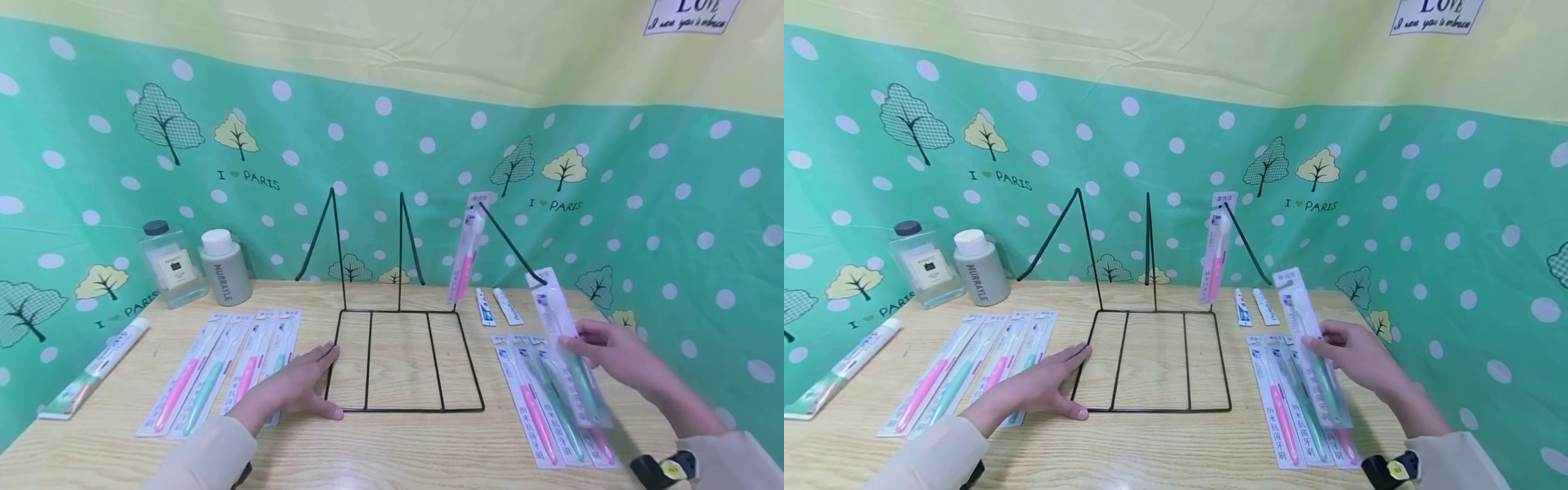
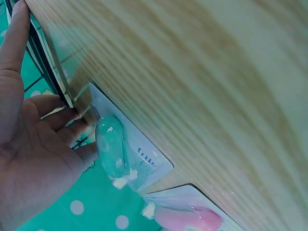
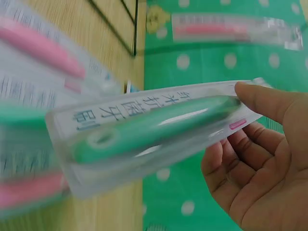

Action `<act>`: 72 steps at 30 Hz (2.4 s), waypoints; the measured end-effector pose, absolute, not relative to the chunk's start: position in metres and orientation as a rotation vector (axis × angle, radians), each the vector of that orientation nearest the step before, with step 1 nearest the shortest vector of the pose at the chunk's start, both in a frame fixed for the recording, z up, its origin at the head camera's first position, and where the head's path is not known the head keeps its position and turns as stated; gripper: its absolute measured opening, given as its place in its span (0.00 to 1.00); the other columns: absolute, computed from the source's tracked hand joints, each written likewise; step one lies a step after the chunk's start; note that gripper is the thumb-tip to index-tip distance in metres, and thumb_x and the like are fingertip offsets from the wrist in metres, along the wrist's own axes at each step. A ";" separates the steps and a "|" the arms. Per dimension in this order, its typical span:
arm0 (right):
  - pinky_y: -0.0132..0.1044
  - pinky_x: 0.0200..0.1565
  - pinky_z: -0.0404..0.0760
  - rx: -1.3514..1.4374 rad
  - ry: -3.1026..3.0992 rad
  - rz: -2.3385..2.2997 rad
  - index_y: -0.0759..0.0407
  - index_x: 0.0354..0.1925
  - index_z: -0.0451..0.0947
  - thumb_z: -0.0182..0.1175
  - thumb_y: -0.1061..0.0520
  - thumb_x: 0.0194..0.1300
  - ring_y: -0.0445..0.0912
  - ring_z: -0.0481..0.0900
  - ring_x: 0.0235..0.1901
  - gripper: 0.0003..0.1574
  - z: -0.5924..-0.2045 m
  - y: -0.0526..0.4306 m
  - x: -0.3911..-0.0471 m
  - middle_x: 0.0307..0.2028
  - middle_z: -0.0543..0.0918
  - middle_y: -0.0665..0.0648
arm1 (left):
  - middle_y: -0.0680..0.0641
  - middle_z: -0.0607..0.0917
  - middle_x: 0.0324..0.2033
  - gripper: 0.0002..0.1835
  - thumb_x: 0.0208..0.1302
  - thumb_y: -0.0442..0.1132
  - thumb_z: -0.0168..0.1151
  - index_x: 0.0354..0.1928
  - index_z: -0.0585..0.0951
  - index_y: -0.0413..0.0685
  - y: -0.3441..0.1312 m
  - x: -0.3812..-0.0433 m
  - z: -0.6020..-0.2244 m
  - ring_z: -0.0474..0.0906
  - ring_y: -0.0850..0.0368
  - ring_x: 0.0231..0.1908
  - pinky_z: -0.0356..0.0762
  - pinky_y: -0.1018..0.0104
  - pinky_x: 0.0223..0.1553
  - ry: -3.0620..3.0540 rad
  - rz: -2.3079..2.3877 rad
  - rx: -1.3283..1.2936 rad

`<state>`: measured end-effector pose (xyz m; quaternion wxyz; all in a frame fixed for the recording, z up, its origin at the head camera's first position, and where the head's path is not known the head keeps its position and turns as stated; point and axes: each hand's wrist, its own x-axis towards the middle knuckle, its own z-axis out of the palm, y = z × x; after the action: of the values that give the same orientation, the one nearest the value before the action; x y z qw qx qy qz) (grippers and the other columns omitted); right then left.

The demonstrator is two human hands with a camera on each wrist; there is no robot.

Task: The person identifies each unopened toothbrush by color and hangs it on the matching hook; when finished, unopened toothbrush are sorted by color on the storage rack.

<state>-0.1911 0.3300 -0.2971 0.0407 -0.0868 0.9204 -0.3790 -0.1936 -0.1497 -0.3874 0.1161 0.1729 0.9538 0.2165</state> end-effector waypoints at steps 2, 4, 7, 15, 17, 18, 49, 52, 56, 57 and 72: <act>0.39 0.33 0.77 -0.329 2.791 -1.192 0.64 0.49 0.73 0.53 0.45 0.64 0.47 0.77 0.32 0.25 -0.295 0.317 -0.192 0.36 0.81 0.57 | 0.41 0.50 0.68 0.61 0.35 0.66 0.68 0.69 0.53 0.44 -0.149 -0.194 -0.388 0.45 0.41 0.66 0.47 0.43 0.63 2.791 0.637 0.511; 0.40 0.34 0.77 -0.401 2.759 -1.218 0.62 0.45 0.74 0.53 0.46 0.64 0.47 0.77 0.33 0.22 -0.295 0.304 -0.193 0.36 0.81 0.57 | 0.41 0.50 0.68 0.61 0.34 0.66 0.68 0.69 0.53 0.44 -0.149 -0.194 -0.389 0.45 0.41 0.66 0.46 0.43 0.63 2.791 0.640 0.513; 0.42 0.36 0.77 -0.482 2.718 -1.246 0.60 0.42 0.75 0.54 0.46 0.64 0.49 0.78 0.35 0.20 -0.294 0.284 -0.193 0.36 0.81 0.57 | 0.41 0.50 0.68 0.62 0.34 0.67 0.67 0.69 0.53 0.44 -0.147 -0.193 -0.389 0.45 0.41 0.66 0.47 0.43 0.63 2.796 0.637 0.513; 0.39 0.41 0.80 -0.638 2.669 -1.369 0.58 0.43 0.75 0.55 0.47 0.63 0.49 0.80 0.39 0.18 -0.285 0.239 -0.185 0.38 0.81 0.56 | 0.41 0.51 0.68 0.61 0.34 0.67 0.67 0.69 0.53 0.44 -0.144 -0.192 -0.388 0.46 0.42 0.66 0.48 0.44 0.63 2.797 0.626 0.511; 0.38 0.42 0.80 -0.664 2.647 -1.431 0.58 0.46 0.74 0.56 0.48 0.63 0.49 0.80 0.40 0.18 -0.283 0.231 -0.182 0.40 0.81 0.57 | 0.42 0.51 0.68 0.61 0.34 0.67 0.67 0.69 0.53 0.44 -0.143 -0.192 -0.388 0.46 0.42 0.66 0.49 0.45 0.63 2.801 0.617 0.511; 0.38 0.42 0.80 -0.679 2.633 -1.463 0.59 0.47 0.74 0.56 0.49 0.63 0.49 0.80 0.40 0.19 -0.281 0.228 -0.180 0.40 0.81 0.57 | 0.42 0.51 0.68 0.61 0.34 0.67 0.67 0.69 0.53 0.44 -0.143 -0.192 -0.388 0.46 0.42 0.66 0.49 0.45 0.63 2.804 0.610 0.513; 0.42 0.41 0.80 -1.046 2.335 -1.577 0.60 0.48 0.75 0.48 0.58 0.69 0.50 0.80 0.37 0.14 -0.281 0.159 -0.175 0.42 0.80 0.58 | 0.42 0.50 0.68 0.62 0.33 0.68 0.66 0.69 0.53 0.45 -0.151 -0.194 -0.391 0.46 0.42 0.66 0.49 0.45 0.63 2.815 0.585 0.505; 0.43 0.40 0.80 -1.010 2.348 -1.589 0.60 0.45 0.76 0.47 0.55 0.70 0.51 0.80 0.35 0.14 -0.282 0.152 -0.183 0.39 0.81 0.57 | 0.42 0.50 0.69 0.62 0.34 0.68 0.66 0.69 0.53 0.45 -0.152 -0.194 -0.391 0.46 0.42 0.66 0.49 0.45 0.63 2.812 0.590 0.505; 0.45 0.39 0.80 -0.965 2.297 -1.658 0.61 0.45 0.75 0.46 0.52 0.70 0.52 0.79 0.36 0.17 -0.283 0.144 -0.196 0.39 0.80 0.59 | 0.42 0.50 0.68 0.61 0.34 0.68 0.66 0.69 0.53 0.45 -0.152 -0.194 -0.390 0.46 0.42 0.66 0.49 0.45 0.63 2.815 0.596 0.504; 0.46 0.38 0.80 -0.945 2.284 -1.681 0.61 0.47 0.75 0.46 0.51 0.70 0.53 0.79 0.37 0.18 -0.283 0.142 -0.199 0.40 0.79 0.59 | 0.42 0.50 0.68 0.61 0.34 0.68 0.66 0.69 0.53 0.45 -0.152 -0.194 -0.390 0.46 0.41 0.66 0.49 0.45 0.63 2.816 0.591 0.506; 0.44 0.40 0.80 -0.586 2.361 -1.840 0.60 0.49 0.75 0.50 0.42 0.65 0.54 0.77 0.42 0.26 -0.272 0.116 -0.248 0.44 0.79 0.60 | 0.42 0.50 0.69 0.62 0.33 0.69 0.65 0.69 0.52 0.45 -0.149 -0.193 -0.390 0.46 0.42 0.67 0.49 0.46 0.63 2.817 0.565 0.508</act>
<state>-0.2479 0.1160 -0.2715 0.0455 -0.1920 0.7733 -0.6026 -0.1934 -0.1485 -0.3899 0.1116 0.1730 0.9595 0.1923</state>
